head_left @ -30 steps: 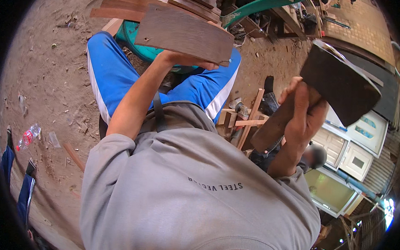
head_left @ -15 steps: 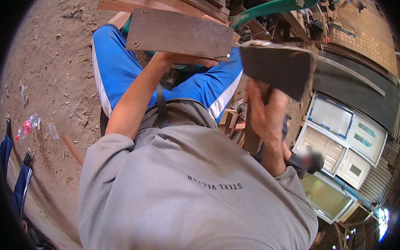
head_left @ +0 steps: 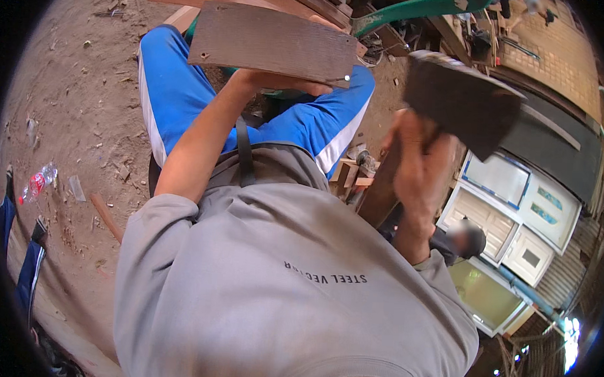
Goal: The person assembles pieces of wood by aligning them and using the back of an axe head to drive nails into the wood.
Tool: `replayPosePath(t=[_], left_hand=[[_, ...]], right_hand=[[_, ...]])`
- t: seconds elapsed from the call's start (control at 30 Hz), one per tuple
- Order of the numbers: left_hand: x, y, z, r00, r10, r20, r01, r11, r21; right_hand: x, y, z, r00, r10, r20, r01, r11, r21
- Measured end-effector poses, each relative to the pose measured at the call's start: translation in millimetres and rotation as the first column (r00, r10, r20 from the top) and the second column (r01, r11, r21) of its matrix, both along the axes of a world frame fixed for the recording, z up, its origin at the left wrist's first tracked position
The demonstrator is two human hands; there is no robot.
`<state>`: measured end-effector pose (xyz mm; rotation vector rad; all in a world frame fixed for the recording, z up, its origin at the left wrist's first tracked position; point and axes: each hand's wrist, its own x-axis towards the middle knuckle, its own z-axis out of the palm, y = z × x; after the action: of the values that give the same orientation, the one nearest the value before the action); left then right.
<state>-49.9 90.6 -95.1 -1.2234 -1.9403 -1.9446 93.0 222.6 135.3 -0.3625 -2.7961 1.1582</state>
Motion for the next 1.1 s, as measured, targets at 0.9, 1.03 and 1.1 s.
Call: replayPosePath(t=[0.9,1.03,1.1], left_hand=[[-7.0,2.2,13.5,0.992,-0.128,0.021,0.123,0.98,0.156],[-8.4,13.1,-9.1,0.99,-0.129,0.05,0.129,0.992,-0.004],[-7.9,13.6,-4.2,0.999,-0.045,0.006,0.044,0.987,0.156]], right_hand=[[7.8,-7.4,-0.3,0.989,0.036,0.146,-0.076,0.956,0.283],[-1.3,-7.5,47.9,0.999,0.03,0.02,-0.03,0.998,0.046],[-7.0,-20.2,50.8,0.994,-0.033,-0.104,0.026,0.998,-0.062]])
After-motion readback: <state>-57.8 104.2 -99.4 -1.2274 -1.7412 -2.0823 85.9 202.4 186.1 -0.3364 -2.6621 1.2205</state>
